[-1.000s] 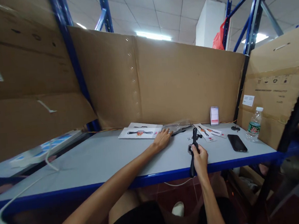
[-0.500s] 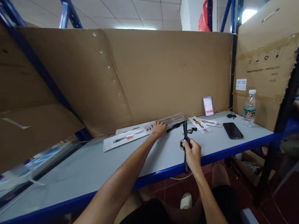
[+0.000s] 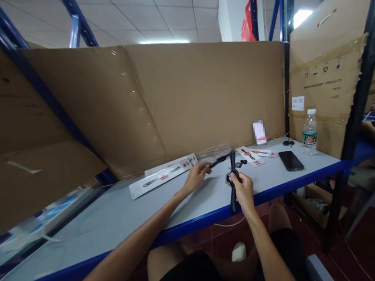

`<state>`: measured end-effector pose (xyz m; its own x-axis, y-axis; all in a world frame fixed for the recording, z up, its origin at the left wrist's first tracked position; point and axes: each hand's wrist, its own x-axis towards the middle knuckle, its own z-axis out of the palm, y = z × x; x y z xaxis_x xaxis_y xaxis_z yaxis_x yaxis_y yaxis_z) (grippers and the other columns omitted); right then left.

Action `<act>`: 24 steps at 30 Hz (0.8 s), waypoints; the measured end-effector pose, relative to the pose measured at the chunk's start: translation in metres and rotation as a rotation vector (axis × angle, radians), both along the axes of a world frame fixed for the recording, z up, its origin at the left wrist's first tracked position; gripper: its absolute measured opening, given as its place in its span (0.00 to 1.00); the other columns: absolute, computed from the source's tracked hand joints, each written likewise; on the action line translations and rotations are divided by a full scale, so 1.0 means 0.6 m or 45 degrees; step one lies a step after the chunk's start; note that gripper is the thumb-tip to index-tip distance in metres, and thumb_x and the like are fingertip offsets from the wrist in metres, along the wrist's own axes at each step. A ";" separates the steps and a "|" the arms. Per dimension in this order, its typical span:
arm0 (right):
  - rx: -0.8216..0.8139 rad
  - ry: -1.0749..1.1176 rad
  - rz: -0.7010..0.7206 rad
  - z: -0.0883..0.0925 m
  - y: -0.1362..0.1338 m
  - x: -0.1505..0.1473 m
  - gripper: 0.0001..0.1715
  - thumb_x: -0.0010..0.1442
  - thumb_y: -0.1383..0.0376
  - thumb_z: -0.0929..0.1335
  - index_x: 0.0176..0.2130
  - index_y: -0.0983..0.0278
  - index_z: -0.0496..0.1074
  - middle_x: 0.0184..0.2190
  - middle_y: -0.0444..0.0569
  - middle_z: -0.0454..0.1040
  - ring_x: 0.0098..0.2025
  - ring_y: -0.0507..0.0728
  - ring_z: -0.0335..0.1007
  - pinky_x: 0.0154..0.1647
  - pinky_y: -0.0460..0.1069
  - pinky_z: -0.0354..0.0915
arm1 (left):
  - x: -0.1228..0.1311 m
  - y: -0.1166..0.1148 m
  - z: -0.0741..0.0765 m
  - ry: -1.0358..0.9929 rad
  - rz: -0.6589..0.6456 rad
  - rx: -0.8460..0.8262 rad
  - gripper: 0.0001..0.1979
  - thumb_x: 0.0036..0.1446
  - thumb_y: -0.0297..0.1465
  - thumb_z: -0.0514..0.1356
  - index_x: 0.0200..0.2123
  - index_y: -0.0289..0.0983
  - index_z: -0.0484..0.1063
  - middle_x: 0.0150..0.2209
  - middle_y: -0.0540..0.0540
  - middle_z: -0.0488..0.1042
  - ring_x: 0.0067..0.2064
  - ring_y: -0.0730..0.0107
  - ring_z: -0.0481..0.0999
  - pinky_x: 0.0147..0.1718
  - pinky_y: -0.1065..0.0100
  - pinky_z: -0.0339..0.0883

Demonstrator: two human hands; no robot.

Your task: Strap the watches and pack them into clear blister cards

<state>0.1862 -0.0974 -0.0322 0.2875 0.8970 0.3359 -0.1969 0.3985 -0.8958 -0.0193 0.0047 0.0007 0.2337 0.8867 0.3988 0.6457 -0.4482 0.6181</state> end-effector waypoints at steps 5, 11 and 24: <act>-0.197 0.185 0.055 0.024 0.009 -0.008 0.31 0.48 0.41 0.75 0.34 0.65 0.78 0.25 0.45 0.72 0.24 0.52 0.60 0.22 0.46 0.54 | 0.041 -0.048 -0.012 -0.575 -0.430 -0.634 0.31 0.61 0.58 0.56 0.42 0.33 0.73 0.30 0.40 0.80 0.32 0.62 0.81 0.33 0.65 0.70; -0.065 0.157 -0.059 0.061 0.059 -0.059 0.28 0.49 0.41 0.73 0.28 0.64 0.75 0.24 0.44 0.71 0.27 0.53 0.64 0.26 0.47 0.60 | 0.073 -0.076 0.011 -0.834 -0.712 -1.057 0.34 0.58 0.64 0.54 0.42 0.37 0.69 0.26 0.48 0.74 0.28 0.67 0.78 0.34 0.65 0.72; -0.010 -0.712 0.015 0.054 0.162 -0.055 0.32 0.61 0.39 0.64 0.24 0.61 0.73 0.18 0.45 0.71 0.21 0.53 0.65 0.26 0.46 0.57 | 0.016 -0.007 0.006 -0.648 -0.168 -0.470 0.15 0.65 0.43 0.55 0.33 0.38 0.66 0.18 0.58 0.54 0.17 0.77 0.53 0.19 0.73 0.47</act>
<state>0.1535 -0.0002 0.0001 0.0575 0.9021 0.4277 0.3048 0.3921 -0.8680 -0.0097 0.0006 0.0042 0.2125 0.9635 0.1629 0.1847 -0.2033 0.9615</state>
